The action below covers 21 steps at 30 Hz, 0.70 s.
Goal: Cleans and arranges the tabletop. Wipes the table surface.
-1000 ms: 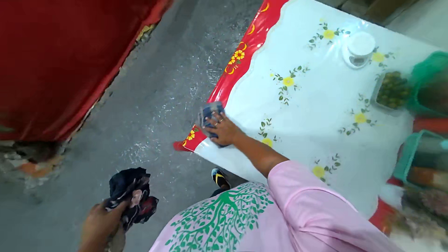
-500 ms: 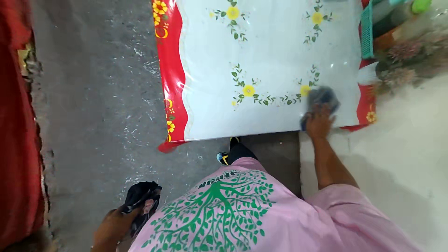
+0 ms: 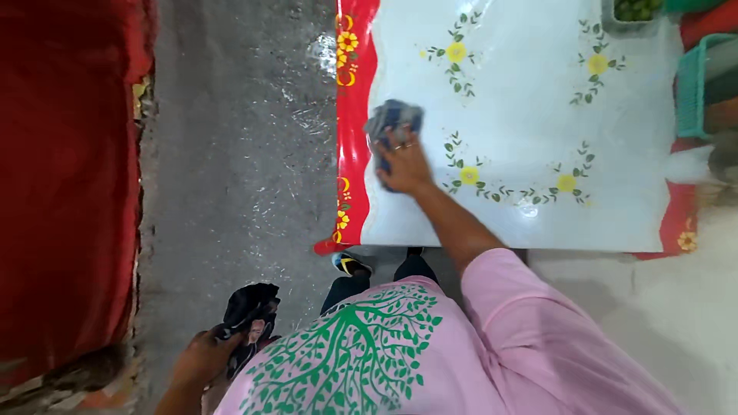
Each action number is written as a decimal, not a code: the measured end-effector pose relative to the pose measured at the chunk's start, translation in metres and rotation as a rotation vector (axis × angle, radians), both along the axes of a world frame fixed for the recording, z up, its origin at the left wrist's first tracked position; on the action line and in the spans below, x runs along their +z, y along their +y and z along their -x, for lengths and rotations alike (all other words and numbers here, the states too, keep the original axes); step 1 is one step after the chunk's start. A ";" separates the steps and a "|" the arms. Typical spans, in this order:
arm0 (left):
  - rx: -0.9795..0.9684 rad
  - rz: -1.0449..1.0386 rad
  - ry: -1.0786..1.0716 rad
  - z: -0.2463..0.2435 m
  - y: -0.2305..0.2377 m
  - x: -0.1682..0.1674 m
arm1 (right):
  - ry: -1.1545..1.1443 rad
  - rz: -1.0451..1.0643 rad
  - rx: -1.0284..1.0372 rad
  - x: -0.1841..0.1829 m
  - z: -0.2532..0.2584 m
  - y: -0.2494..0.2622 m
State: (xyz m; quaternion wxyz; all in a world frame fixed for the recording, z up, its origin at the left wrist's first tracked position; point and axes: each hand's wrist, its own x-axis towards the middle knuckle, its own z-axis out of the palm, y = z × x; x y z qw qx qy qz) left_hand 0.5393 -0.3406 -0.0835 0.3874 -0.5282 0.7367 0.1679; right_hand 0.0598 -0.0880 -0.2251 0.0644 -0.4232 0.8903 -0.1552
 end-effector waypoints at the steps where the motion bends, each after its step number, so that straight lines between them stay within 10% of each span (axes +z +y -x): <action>1: 0.016 0.004 -0.006 -0.002 -0.008 0.004 | -0.044 0.000 0.075 0.003 -0.026 -0.032; 5: 0.070 0.019 -0.017 -0.020 -0.059 0.014 | -0.088 -0.022 0.122 0.011 -0.113 -0.091; 13: 0.124 -0.040 -0.022 -0.054 -0.196 0.030 | -0.058 -0.144 -0.198 0.023 -0.227 -0.012; 21: -0.122 -0.022 0.039 -0.018 -0.320 -0.039 | -0.064 -0.276 -0.473 0.030 -0.188 -0.089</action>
